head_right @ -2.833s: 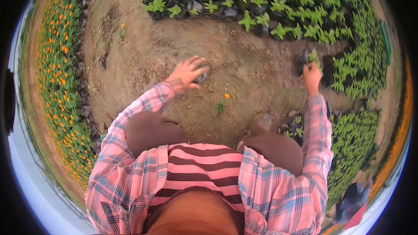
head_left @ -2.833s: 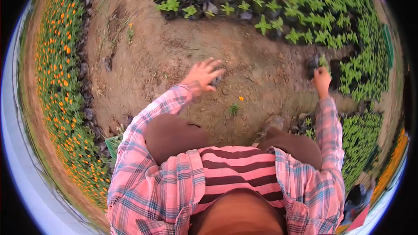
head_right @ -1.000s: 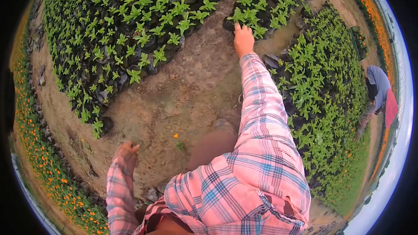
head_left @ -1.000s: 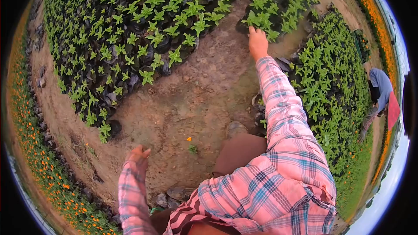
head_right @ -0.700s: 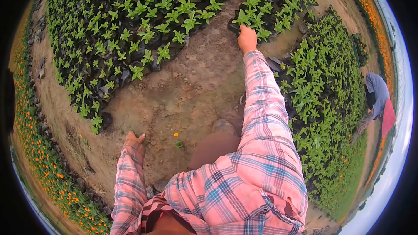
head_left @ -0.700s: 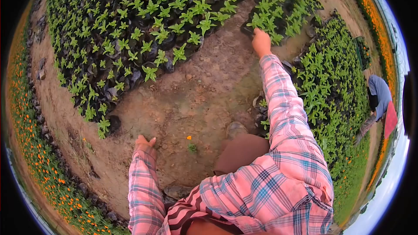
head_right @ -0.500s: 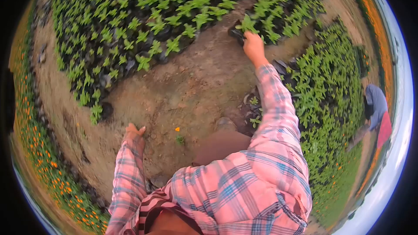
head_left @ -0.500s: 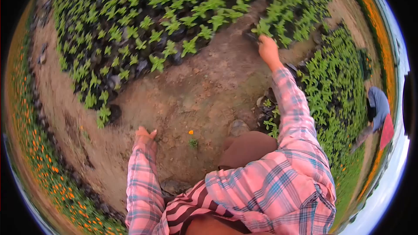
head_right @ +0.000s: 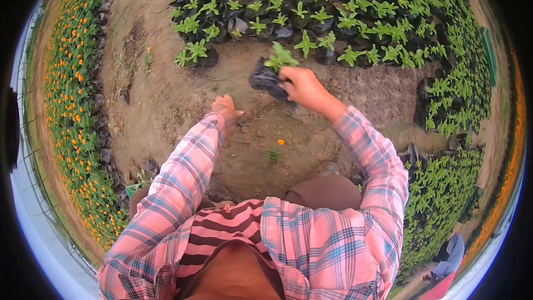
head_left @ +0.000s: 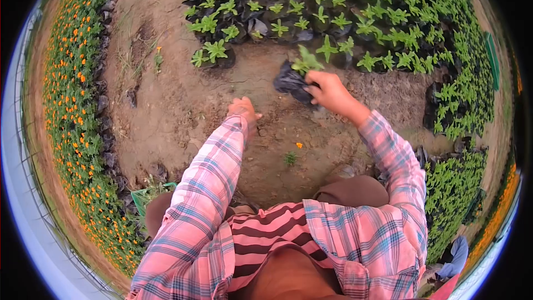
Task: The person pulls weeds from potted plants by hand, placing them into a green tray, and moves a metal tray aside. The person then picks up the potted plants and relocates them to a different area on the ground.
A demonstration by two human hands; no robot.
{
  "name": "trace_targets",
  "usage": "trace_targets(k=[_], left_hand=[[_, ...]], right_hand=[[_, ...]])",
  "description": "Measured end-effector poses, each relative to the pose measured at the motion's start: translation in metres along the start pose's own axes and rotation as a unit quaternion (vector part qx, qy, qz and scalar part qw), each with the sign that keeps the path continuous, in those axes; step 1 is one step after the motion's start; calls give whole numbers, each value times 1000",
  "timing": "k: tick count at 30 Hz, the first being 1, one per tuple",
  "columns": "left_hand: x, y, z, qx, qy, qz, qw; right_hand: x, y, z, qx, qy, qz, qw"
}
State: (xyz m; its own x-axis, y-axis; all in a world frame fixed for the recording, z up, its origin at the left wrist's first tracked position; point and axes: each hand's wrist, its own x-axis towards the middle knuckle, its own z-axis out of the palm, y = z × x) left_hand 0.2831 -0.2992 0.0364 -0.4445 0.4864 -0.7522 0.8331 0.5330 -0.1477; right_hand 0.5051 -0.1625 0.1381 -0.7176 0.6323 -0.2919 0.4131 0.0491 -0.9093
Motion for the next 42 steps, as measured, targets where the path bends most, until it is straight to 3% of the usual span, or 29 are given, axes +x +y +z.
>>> trace_targets(k=[2,6,8,9,13,14,15,16,17,20,23,24,27,29,30,32,33,34,35,36,37,38,40,41,42], left_hand=[[1,1,-1,21,-6,4,1000],[-2,7,-11,-31,-45,-50,997],[-2,10,-9,-31,-55,-60,996],[-3,8,-5,-38,-41,-50,997],[8,-4,5,-32,-11,5,999],[12,-5,8,-9,-3,12,1000],[22,-5,21,14,30,14,999],[28,-9,16,7,-19,42,999],[45,-26,32,-40,1,92,995],[29,-22,10,-36,-34,74,996],[-12,3,-22,-1,-50,31,998],[-17,7,-25,5,-51,32,998],[-26,16,-30,38,-47,12,998],[-27,15,-30,49,-39,20,998],[-29,16,-30,54,-39,13,998],[-42,8,-34,-84,-53,116,988],[-29,2,-15,48,14,130,990],[-53,-4,-13,29,154,343,926],[46,-67,57,227,160,349,895],[-7,-23,13,-14,87,170,981],[12,-18,12,-288,-76,93,950],[-43,12,-20,-538,-134,67,830],[-13,47,-14,-516,-79,42,852],[-10,59,-21,-606,-128,33,784],[-9,69,-28,-686,-178,28,705]], right_hand=[[34,-10,12,-214,50,-238,946],[83,-28,54,-351,50,-247,902],[107,-4,81,-377,72,-269,883],[113,11,91,-445,31,-224,866],[65,12,84,-365,127,-293,874],[45,14,73,-357,100,-256,893],[27,20,64,-338,132,-251,898],[6,31,52,-322,165,-244,900],[-18,45,36,-341,187,-211,897],[-67,88,0,-289,292,-68,909],[-126,144,-65,-286,464,74,835],[-145,179,-89,-311,531,90,783],[-200,201,-155,-306,601,233,700],[-216,220,-186,-298,641,259,658],[-220,222,-198,-274,631,299,661],[-222,229,-215,-333,602,311,656],[-226,248,-224,-403,524,310,683],[-228,293,-233,-463,483,283,687],[-220,292,-230,-459,538,218,673],[-219,294,-235,-408,551,233,689],[-224,326,-244,-497,539,183,655],[-222,320,-244,-485,533,200,664],[-221,301,-234,-449,561,221,659],[-222,285,-227,-448,561,213,662],[-222,260,-213,-316,577,216,721]])
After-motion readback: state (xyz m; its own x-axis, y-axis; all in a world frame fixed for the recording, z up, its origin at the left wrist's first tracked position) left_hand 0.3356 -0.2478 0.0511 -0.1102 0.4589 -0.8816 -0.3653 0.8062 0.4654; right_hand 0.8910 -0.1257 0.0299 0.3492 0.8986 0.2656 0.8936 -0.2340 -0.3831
